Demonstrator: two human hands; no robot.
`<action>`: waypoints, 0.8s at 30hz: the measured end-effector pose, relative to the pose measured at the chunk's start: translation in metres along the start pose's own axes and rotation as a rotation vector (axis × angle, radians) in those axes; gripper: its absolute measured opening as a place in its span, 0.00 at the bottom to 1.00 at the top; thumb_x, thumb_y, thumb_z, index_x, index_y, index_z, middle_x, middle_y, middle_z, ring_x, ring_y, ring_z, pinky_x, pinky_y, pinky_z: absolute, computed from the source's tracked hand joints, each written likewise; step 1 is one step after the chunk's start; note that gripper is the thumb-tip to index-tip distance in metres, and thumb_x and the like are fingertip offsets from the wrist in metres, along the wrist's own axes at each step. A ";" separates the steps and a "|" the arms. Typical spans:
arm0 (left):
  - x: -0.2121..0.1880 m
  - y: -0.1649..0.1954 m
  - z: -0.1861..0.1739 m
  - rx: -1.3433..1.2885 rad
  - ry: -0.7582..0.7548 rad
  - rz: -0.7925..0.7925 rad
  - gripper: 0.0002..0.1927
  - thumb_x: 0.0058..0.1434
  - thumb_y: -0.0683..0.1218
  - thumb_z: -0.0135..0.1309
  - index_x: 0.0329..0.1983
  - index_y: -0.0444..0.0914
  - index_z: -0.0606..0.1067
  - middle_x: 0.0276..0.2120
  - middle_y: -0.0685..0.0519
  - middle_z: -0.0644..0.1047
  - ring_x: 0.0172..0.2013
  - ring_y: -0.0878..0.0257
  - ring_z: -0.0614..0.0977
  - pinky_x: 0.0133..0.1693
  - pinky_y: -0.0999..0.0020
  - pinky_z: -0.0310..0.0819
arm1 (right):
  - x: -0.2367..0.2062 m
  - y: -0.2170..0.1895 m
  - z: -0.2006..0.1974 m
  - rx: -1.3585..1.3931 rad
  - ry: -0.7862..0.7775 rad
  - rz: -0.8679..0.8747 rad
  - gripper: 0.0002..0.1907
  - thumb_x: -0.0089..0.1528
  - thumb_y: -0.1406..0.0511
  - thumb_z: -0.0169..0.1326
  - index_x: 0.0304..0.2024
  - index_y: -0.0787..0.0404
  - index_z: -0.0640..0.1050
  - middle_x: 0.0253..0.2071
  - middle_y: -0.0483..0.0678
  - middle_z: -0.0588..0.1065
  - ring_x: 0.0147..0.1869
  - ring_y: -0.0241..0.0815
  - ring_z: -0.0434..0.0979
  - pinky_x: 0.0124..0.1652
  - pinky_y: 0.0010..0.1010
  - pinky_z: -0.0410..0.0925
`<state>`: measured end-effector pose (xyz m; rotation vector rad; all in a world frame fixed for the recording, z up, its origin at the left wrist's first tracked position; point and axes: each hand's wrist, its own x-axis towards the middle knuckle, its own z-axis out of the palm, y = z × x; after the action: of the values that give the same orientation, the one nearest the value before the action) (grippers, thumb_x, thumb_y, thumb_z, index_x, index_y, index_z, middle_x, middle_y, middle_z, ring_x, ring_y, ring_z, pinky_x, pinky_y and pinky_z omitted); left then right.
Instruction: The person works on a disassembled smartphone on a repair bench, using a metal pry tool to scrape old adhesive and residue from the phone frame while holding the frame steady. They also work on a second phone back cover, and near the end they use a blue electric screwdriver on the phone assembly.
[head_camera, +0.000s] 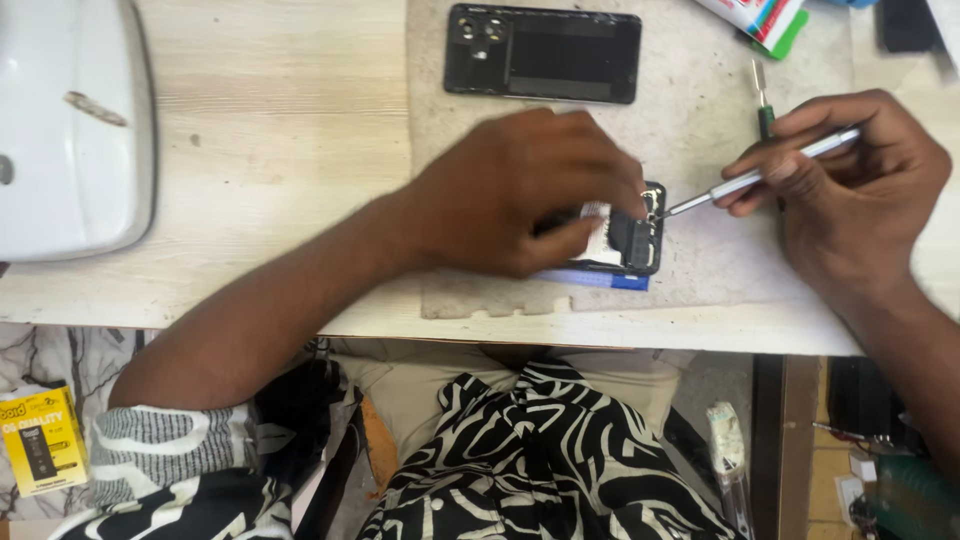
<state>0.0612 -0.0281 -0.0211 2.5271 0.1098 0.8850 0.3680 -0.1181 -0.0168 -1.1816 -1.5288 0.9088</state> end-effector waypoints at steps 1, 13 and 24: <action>0.002 0.007 0.004 0.033 -0.059 0.028 0.11 0.66 0.42 0.57 0.52 0.40 0.79 0.51 0.52 0.81 0.52 0.61 0.79 0.49 0.62 0.76 | -0.004 0.000 0.001 -0.006 -0.003 -0.009 0.06 0.74 0.74 0.52 0.52 0.72 0.70 0.40 0.57 0.76 0.46 0.48 0.85 0.41 0.28 0.83; -0.003 0.015 -0.001 0.117 -0.197 -0.072 0.06 0.67 0.44 0.57 0.43 0.39 0.81 0.51 0.53 0.80 0.53 0.61 0.79 0.53 0.61 0.76 | -0.002 -0.010 0.009 -0.115 -0.076 -0.079 0.07 0.73 0.75 0.51 0.51 0.73 0.68 0.44 0.58 0.75 0.50 0.49 0.84 0.45 0.31 0.82; -0.003 0.015 0.000 0.130 -0.204 -0.067 0.07 0.66 0.44 0.58 0.45 0.39 0.81 0.52 0.53 0.80 0.53 0.61 0.79 0.52 0.62 0.76 | -0.004 -0.006 0.003 -0.127 -0.085 -0.089 0.09 0.73 0.73 0.51 0.52 0.72 0.67 0.44 0.58 0.74 0.50 0.49 0.84 0.43 0.30 0.82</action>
<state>0.0573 -0.0417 -0.0162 2.7003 0.1915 0.6072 0.3635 -0.1233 -0.0129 -1.1674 -1.7151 0.8222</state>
